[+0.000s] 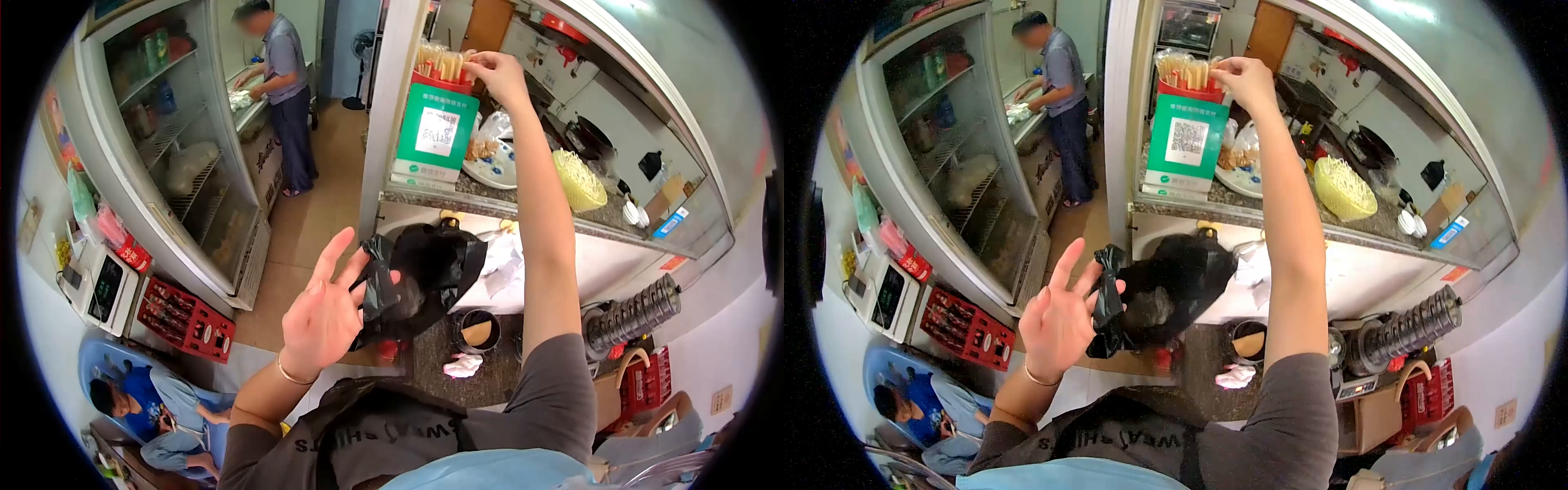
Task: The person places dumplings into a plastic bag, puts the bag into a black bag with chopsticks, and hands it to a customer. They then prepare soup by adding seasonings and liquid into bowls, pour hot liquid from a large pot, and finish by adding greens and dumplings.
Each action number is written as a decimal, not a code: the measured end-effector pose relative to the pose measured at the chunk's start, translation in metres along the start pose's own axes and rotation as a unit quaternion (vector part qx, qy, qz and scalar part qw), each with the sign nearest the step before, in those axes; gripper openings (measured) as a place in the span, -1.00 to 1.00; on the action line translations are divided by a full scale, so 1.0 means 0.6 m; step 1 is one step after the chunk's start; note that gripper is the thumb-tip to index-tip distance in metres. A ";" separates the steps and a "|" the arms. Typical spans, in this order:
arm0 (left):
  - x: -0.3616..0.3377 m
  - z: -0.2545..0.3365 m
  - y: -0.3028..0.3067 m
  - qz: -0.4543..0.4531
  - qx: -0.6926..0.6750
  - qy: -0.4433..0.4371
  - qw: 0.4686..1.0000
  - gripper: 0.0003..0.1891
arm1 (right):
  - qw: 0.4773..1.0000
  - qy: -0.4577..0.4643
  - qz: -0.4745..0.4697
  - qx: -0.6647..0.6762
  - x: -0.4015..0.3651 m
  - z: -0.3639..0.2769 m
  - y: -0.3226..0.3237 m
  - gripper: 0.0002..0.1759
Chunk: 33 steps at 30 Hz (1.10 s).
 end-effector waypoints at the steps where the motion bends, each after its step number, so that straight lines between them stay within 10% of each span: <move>1: 0.000 0.000 0.000 0.003 0.002 0.002 1.000 -0.27 | 1.000 0.001 0.024 0.015 0.003 -0.003 0.011 -0.66; 8: -0.002 -0.012 -0.008 0.008 0.005 -0.004 1.000 -0.27 | 0.968 -0.029 0.026 0.247 0.018 0.014 0.000 -0.80; 22: 0.016 -0.022 -0.001 0.042 0.025 0.000 0.999 -0.25 | 0.961 0.148 0.233 0.021 0.005 -0.048 0.076 -0.74; 24: 0.020 -0.023 0.003 0.050 0.027 -0.004 0.998 -0.23 | 0.935 0.174 0.233 0.202 0.002 -0.042 0.089 -0.78; 27: 0.027 -0.024 0.015 0.060 0.016 -0.003 0.998 -0.21 | 0.860 0.262 0.419 0.123 -0.083 -0.071 0.155 -0.83; 29: 0.031 -0.027 0.022 0.071 -0.001 -0.006 0.997 -0.19 | 0.823 0.207 0.528 0.044 -0.182 -0.081 0.203 -0.92; 33: 0.037 -0.042 0.039 0.055 -0.001 -0.011 0.998 -0.15 | 0.805 0.047 0.491 0.330 -0.372 -0.055 0.197 -0.87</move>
Point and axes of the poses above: each hand's wrist, its own x-axis towards the middle knuckle, its own y-axis out of the back of the hand, z = x × y, the point moved 3 cm from there along x, towards the middle knuckle, and after that the axes turned 14 degrees about -x, right-handed, at the moved point
